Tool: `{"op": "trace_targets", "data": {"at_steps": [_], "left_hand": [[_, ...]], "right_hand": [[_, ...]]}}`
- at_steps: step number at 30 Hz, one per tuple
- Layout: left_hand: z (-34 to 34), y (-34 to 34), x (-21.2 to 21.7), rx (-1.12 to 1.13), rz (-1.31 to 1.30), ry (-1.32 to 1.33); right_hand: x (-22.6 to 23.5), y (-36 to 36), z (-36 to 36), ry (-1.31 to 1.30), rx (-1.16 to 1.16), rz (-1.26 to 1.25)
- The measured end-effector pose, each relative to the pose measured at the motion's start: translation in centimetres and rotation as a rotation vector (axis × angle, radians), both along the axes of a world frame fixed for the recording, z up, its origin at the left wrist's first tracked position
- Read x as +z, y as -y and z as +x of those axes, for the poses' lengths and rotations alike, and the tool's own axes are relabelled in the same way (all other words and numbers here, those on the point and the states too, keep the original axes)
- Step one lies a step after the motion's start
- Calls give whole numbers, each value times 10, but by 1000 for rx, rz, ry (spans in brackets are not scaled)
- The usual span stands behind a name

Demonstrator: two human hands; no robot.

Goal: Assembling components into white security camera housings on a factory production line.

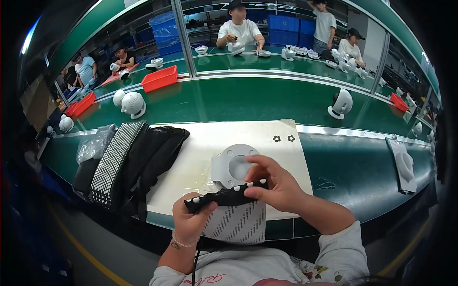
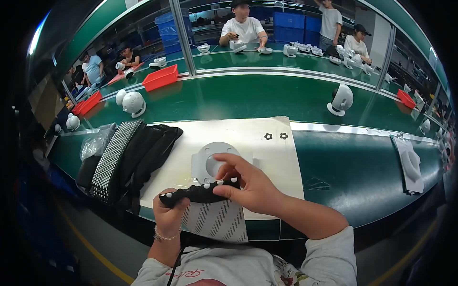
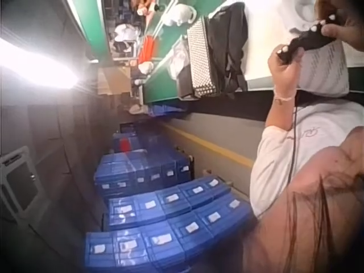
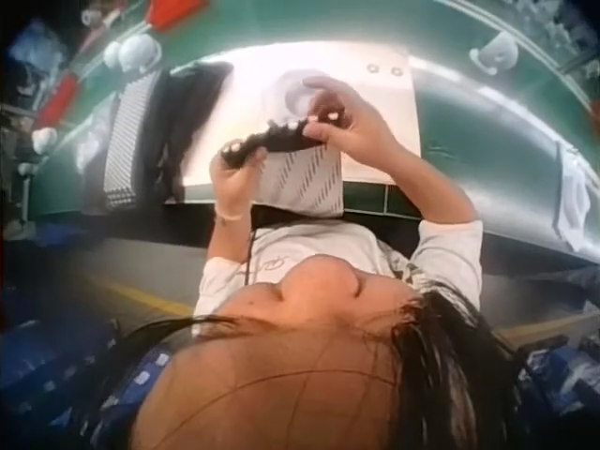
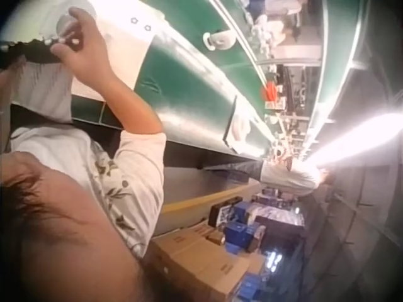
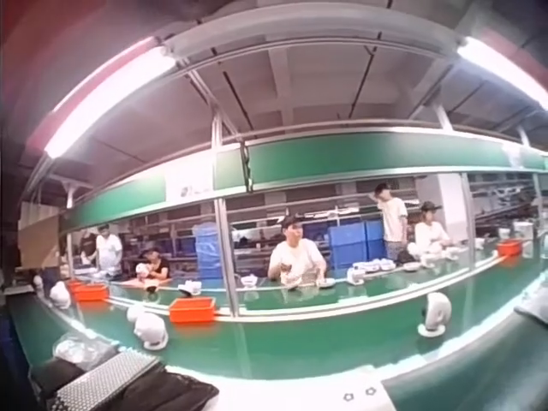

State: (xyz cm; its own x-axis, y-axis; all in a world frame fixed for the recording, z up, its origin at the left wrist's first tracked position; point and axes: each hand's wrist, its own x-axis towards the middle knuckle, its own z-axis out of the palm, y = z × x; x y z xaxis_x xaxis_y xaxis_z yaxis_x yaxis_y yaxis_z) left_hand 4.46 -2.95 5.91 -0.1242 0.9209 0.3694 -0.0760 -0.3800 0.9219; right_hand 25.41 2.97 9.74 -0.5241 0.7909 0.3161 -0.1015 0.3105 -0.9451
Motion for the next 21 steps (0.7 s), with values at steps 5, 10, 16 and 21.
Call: {"op": "trace_targets", "data": {"at_steps": [5, 10, 16, 21], "left_hand": [[14, -5, -4, 103, 33, -95], [23, 0, -9, 201, 67, -4], [11, -8, -34, 149, 75, -11], [24, -3, -24, 163, 35, 4]], "right_hand": [[18, 4, 16, 275, -28, 313], [14, 0, 19, 295, 53, 353], [14, 4, 24, 309, 88, 327], [7, 2, 23, 411, 15, 568]]}}
